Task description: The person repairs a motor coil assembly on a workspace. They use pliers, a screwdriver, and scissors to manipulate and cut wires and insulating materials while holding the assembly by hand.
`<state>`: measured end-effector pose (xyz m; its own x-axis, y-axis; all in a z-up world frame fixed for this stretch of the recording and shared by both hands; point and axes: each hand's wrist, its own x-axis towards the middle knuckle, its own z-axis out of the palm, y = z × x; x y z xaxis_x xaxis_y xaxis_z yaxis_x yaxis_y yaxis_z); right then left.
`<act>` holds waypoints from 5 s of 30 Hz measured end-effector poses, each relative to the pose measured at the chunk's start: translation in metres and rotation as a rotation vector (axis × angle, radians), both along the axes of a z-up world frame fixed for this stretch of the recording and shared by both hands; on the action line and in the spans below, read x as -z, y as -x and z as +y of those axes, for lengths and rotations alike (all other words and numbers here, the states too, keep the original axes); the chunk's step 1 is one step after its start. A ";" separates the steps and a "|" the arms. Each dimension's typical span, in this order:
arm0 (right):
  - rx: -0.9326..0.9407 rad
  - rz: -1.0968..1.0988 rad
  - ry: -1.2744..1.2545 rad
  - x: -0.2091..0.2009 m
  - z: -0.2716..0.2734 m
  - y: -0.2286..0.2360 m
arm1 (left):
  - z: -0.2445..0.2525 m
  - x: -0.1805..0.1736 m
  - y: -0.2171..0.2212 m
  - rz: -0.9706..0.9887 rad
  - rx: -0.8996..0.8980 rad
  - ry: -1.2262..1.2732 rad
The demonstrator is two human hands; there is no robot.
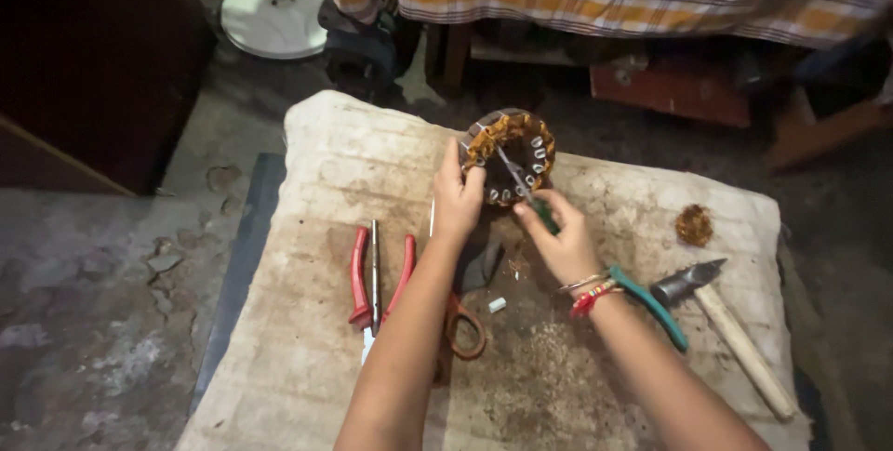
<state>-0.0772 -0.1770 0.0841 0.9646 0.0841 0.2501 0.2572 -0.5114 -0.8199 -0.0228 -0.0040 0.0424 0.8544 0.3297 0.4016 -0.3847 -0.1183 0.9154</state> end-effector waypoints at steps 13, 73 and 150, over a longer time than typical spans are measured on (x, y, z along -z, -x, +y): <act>-0.116 0.779 -0.163 -0.008 -0.028 -0.034 | 0.004 -0.006 -0.003 -0.008 0.044 -0.058; -0.354 0.133 0.869 -0.042 0.078 0.127 | 0.000 0.006 -0.008 -0.042 0.036 0.051; 0.194 -0.071 0.872 -0.037 0.065 0.025 | -0.005 -0.010 -0.002 0.067 -0.067 -0.042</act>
